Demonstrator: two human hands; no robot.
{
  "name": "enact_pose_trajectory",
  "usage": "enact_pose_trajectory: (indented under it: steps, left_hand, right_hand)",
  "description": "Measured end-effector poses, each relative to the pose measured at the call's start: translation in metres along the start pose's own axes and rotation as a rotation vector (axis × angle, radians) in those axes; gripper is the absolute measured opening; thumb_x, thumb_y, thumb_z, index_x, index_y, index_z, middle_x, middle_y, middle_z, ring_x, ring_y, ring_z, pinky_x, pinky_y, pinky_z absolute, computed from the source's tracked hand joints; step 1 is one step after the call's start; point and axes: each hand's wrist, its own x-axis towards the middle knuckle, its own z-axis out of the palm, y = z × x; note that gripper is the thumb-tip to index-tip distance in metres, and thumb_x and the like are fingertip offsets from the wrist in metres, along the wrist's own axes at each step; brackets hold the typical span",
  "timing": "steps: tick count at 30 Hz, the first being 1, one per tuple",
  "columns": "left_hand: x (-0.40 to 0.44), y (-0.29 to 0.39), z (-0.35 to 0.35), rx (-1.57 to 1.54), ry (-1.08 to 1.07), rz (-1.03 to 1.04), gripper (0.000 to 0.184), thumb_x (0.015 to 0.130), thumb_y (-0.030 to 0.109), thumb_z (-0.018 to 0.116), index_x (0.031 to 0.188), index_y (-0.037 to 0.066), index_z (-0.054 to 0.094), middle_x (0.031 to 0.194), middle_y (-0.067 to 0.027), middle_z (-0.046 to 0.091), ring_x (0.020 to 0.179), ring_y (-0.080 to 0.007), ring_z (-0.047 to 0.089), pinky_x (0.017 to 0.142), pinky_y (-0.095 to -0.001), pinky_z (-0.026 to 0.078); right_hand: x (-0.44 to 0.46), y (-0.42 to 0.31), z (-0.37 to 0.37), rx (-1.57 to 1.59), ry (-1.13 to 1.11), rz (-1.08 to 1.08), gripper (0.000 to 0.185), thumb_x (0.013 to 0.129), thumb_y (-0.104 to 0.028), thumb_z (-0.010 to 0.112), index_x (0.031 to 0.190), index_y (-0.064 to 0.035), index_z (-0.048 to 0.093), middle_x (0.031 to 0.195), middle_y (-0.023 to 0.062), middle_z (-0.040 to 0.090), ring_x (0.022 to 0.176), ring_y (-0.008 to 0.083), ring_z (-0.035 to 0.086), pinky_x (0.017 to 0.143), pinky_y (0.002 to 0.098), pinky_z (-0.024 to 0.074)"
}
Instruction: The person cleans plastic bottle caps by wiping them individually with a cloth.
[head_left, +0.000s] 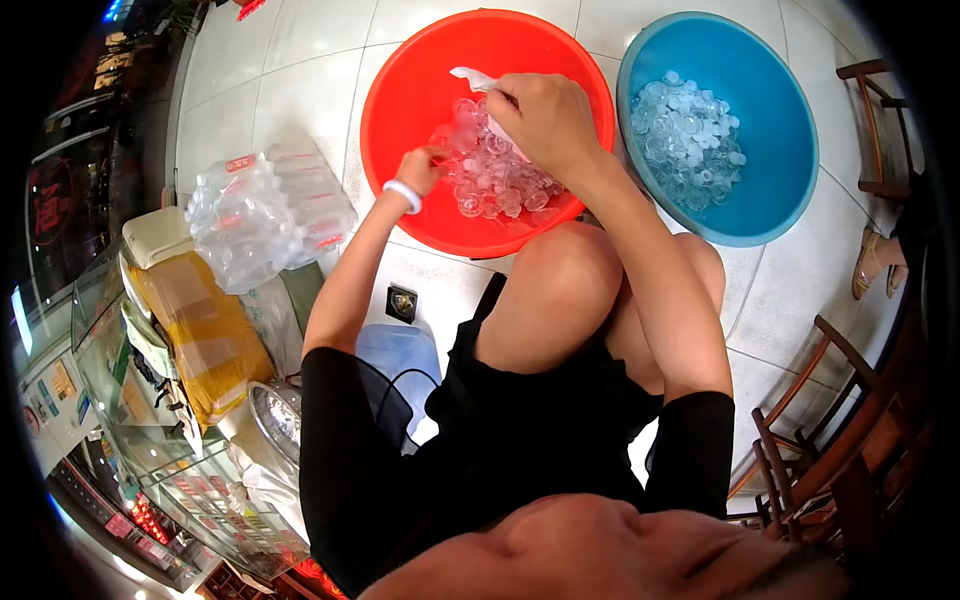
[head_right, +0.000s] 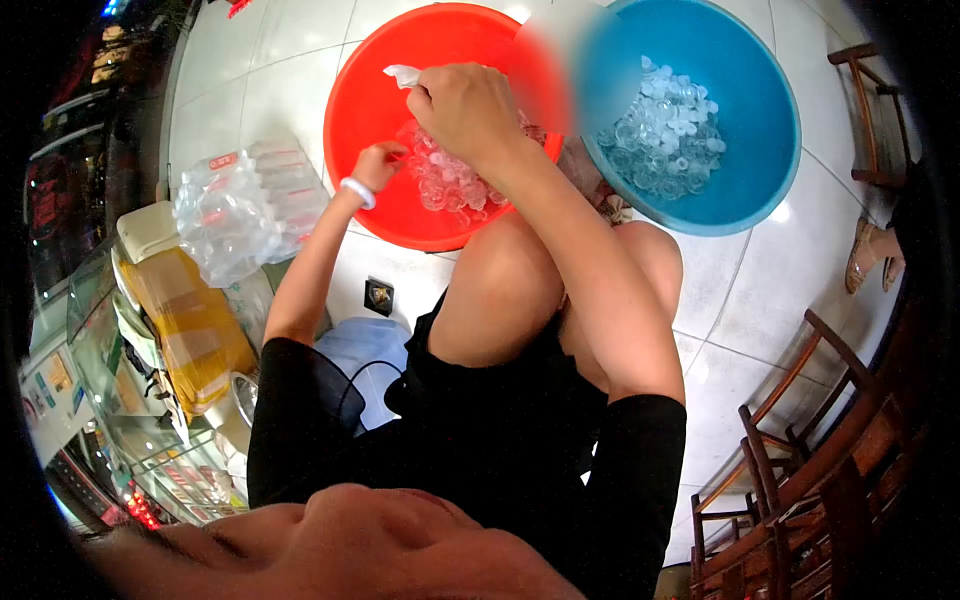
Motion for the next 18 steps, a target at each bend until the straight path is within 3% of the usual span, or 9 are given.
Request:
enact_pose_trajectory:
  steps: [1, 4, 8, 14, 18]
  left_hand:
    - [0.01, -0.003, 0.008, -0.003, -0.001, 0.0, 0.028, 0.07, 0.008, 0.06, 0.098, 0.005, 0.059, 0.091, -0.0207, 0.059, 0.082, -0.027, 0.06, 0.073, -0.0343, 0.047]
    - [0.053, -0.041, 0.05, 0.342, -0.276, -0.042, 0.024, 0.074, 0.011, 0.052, 0.095, 0.001, 0.057, 0.096, -0.0209, 0.057, 0.092, -0.0319, 0.055, 0.078, -0.0396, 0.045]
    - [0.079, -0.05, 0.074, 0.552, -0.308, 0.003, 0.021, 0.077, 0.01, 0.047, 0.094, 0.003, 0.057, 0.1, -0.0185, 0.057, 0.094, -0.0304, 0.055, 0.078, -0.0381, 0.046]
    - [0.078, -0.042, 0.091, 0.585, -0.274, -0.082, 0.023, 0.079, 0.01, 0.042, 0.096, 0.006, 0.057, 0.101, -0.013, 0.058, 0.096, -0.027, 0.056, 0.077, -0.0379, 0.047]
    - [0.084, -0.048, 0.094, 0.593, -0.244, -0.163, 0.021, 0.077, 0.011, 0.047, 0.093, 0.007, 0.059, 0.099, -0.013, 0.059, 0.094, -0.0267, 0.056, 0.076, -0.0381, 0.047]
  right_hand:
    - [0.0, 0.001, 0.0, 0.002, -0.016, -0.001, 0.018, 0.073, -0.016, 0.052, 0.065, -0.0006, 0.057, 0.055, 0.0155, 0.052, 0.05, 0.0302, 0.052, 0.048, 0.0374, 0.0403]
    - [0.001, 0.002, 0.002, 0.003, -0.029, 0.021, 0.017, 0.072, -0.015, 0.052, 0.066, -0.0006, 0.058, 0.055, 0.0157, 0.052, 0.05, 0.03, 0.052, 0.048, 0.0371, 0.0407]
    - [0.0, 0.005, 0.005, -0.017, 0.011, 0.004, 0.016, 0.072, -0.015, 0.052, 0.066, -0.001, 0.058, 0.057, 0.0148, 0.053, 0.052, 0.0291, 0.053, 0.049, 0.0369, 0.0415]
    - [-0.002, 0.006, 0.004, -0.03, 0.018, -0.008, 0.015, 0.07, -0.015, 0.052, 0.065, -0.0026, 0.059, 0.06, 0.0127, 0.056, 0.054, 0.0279, 0.054, 0.051, 0.0374, 0.0423]
    - [0.0, 0.007, 0.002, -0.047, 0.004, 0.015, 0.015, 0.07, -0.015, 0.052, 0.064, -0.0026, 0.059, 0.059, 0.0129, 0.055, 0.054, 0.0284, 0.054, 0.051, 0.0382, 0.042]
